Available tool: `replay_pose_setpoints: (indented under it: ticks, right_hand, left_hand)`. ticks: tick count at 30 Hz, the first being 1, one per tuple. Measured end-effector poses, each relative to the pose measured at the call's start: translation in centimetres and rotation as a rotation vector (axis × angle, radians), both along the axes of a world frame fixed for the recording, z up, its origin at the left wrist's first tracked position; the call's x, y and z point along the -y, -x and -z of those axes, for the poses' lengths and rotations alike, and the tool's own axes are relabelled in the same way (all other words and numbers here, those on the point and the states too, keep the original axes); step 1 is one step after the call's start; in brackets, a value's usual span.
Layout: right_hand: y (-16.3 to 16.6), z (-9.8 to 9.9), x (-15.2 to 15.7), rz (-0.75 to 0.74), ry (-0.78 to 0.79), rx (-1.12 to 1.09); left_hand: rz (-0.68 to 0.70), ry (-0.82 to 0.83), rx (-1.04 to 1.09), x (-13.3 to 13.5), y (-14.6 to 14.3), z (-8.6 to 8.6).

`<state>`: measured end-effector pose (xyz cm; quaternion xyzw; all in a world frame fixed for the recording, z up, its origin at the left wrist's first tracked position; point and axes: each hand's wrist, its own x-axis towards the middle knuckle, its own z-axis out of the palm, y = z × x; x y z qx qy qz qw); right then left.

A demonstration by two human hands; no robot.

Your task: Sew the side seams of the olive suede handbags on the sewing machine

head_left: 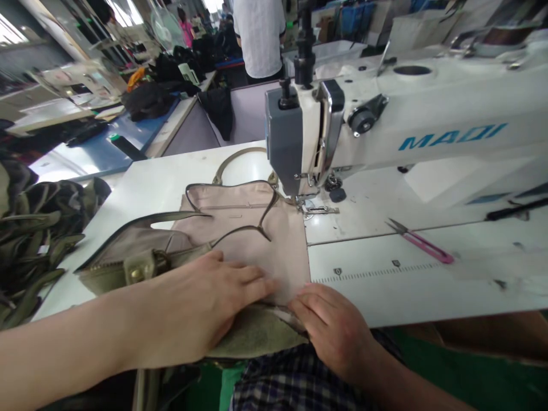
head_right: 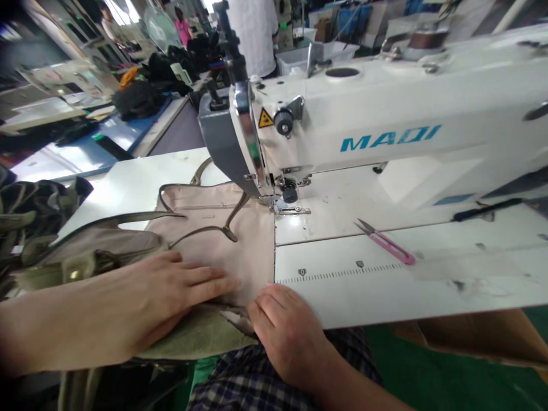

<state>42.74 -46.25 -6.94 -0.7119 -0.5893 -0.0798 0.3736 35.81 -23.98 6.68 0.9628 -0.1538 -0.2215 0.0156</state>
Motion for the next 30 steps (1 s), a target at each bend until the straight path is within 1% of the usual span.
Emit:
replay_pose_setpoints:
  ticks: [3,6,8,10,12,14,16,18,20,22,24,27,30]
  right_hand:
    - [0.0,-0.1,-0.1,-0.007,-0.013,0.007]
    - [-0.3,-0.6,0.0,-0.055,-0.016,-0.023]
    - [-0.6,-1.2,0.2,-0.077,-0.008,-0.071]
    - [-0.7,-1.9,0.6,-0.109,0.010,-0.120]
    - [-0.6,-2.4,1.1,-0.157,0.062,-0.171]
    - [-0.3,-2.5,1.4,-0.171,0.102,-0.180]
    - [0.0,-2.1,1.5,-0.106,0.097,-0.124]
    - [0.3,-1.4,1.3,-0.015,0.044,-0.045]
    - [0.2,-0.9,1.0,0.017,-0.005,0.007]
    - [-0.4,-0.9,1.0,-0.020,-0.029,0.041]
    - [-1.3,-1.2,1.4,-0.071,-0.016,0.046]
    - [-2.7,-1.6,2.4,-0.135,0.040,0.043]
    - [-3.8,-1.5,3.0,-0.204,0.062,0.087]
  left_hand:
    - [0.026,0.043,-0.085,0.6,-1.0,1.8]
    - [0.114,0.079,-0.038,0.8,-2.4,3.6]
    - [0.174,0.126,-0.013,0.8,-3.0,4.1]
    - [0.197,0.155,-0.026,1.0,-3.3,4.1]
    - [0.192,0.152,-0.052,1.2,-3.3,4.1]
    - [0.177,0.139,-0.072,1.3,-3.3,4.0]
    - [0.161,0.133,-0.090,1.3,-3.3,4.0]
    - [0.149,0.122,-0.113,1.3,-3.5,3.8]
    - [0.130,0.087,-0.167,1.5,-3.8,3.4]
    - [0.100,0.047,-0.257,2.0,-4.2,2.9]
    - [0.070,0.015,-0.333,2.8,-4.6,2.5]
    - [0.046,0.001,-0.375,3.6,-5.1,2.1]
    - [0.026,0.006,-0.414,3.5,-5.9,1.8]
